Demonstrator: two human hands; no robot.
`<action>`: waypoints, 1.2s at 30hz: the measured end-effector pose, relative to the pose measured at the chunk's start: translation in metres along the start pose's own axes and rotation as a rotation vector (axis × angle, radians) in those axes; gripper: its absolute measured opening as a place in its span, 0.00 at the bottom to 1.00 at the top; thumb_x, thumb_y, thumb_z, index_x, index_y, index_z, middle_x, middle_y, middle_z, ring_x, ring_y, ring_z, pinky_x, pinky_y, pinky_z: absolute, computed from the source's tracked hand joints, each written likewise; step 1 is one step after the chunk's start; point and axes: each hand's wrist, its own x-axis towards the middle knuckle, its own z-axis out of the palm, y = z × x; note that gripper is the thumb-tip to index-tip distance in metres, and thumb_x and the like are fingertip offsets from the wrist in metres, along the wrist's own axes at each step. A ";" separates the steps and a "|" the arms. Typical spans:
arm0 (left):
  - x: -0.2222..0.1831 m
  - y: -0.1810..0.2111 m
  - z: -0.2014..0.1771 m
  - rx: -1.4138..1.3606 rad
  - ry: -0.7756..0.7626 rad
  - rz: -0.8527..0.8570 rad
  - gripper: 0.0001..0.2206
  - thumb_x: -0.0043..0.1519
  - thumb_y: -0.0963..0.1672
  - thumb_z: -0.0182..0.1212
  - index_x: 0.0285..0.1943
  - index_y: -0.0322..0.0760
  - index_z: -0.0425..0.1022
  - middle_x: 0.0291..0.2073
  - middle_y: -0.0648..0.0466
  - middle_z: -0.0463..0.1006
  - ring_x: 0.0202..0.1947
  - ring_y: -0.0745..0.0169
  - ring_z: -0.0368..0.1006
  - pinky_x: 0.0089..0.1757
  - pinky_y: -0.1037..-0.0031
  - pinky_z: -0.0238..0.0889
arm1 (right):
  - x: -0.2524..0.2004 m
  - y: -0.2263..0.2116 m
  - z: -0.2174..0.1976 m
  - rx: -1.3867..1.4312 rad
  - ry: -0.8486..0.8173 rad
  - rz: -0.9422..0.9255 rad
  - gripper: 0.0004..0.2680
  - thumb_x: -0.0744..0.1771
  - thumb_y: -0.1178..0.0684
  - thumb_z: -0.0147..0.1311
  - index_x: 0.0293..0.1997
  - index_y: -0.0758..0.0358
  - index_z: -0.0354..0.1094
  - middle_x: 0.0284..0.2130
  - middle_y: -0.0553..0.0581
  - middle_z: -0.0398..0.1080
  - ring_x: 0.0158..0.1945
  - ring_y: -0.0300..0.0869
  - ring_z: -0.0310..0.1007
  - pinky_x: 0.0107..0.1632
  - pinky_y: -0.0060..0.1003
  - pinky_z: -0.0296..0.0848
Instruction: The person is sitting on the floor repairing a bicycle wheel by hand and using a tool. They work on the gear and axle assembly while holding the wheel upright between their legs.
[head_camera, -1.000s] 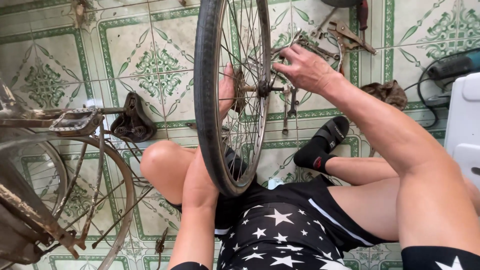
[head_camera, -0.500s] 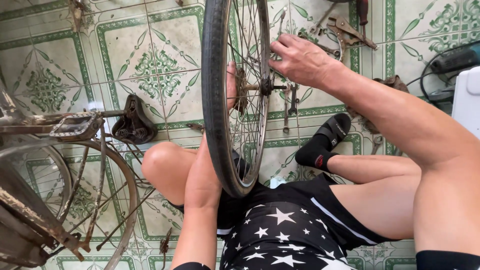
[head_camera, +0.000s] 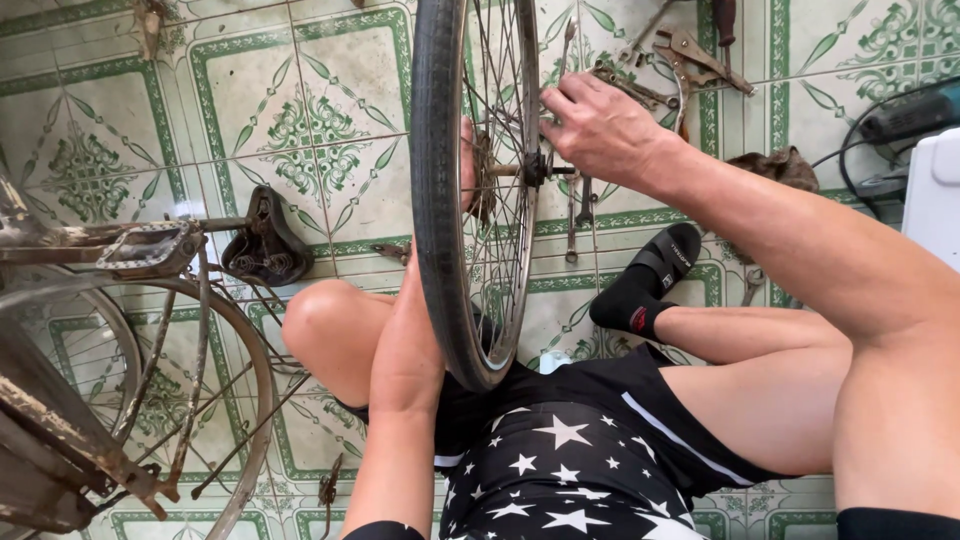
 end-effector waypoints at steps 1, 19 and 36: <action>-0.003 0.005 -0.002 -0.035 0.016 0.027 0.22 0.71 0.54 0.49 0.38 0.34 0.75 0.28 0.51 0.72 0.33 0.59 0.71 0.35 0.61 0.67 | 0.000 -0.001 -0.002 0.022 -0.017 -0.003 0.08 0.66 0.56 0.55 0.46 0.61 0.78 0.50 0.63 0.72 0.55 0.49 0.72 0.61 0.41 0.75; 0.023 -0.073 -0.001 -0.210 -0.287 -0.100 0.41 0.70 0.63 0.28 0.71 0.22 0.60 0.63 0.32 0.67 0.67 0.43 0.62 0.65 0.63 0.52 | -0.032 -0.046 0.086 1.107 -0.392 0.561 0.12 0.68 0.43 0.58 0.52 0.52 0.81 0.26 0.61 0.75 0.25 0.42 0.67 0.30 0.42 0.68; 0.000 -0.070 0.003 -0.344 -0.302 0.083 0.36 0.73 0.58 0.35 0.79 0.26 0.48 0.77 0.38 0.53 0.78 0.48 0.47 0.71 0.68 0.40 | -0.038 -0.112 0.073 2.400 -0.034 1.089 0.09 0.68 0.52 0.60 0.39 0.71 0.70 0.17 0.50 0.62 0.14 0.36 0.58 0.21 0.39 0.71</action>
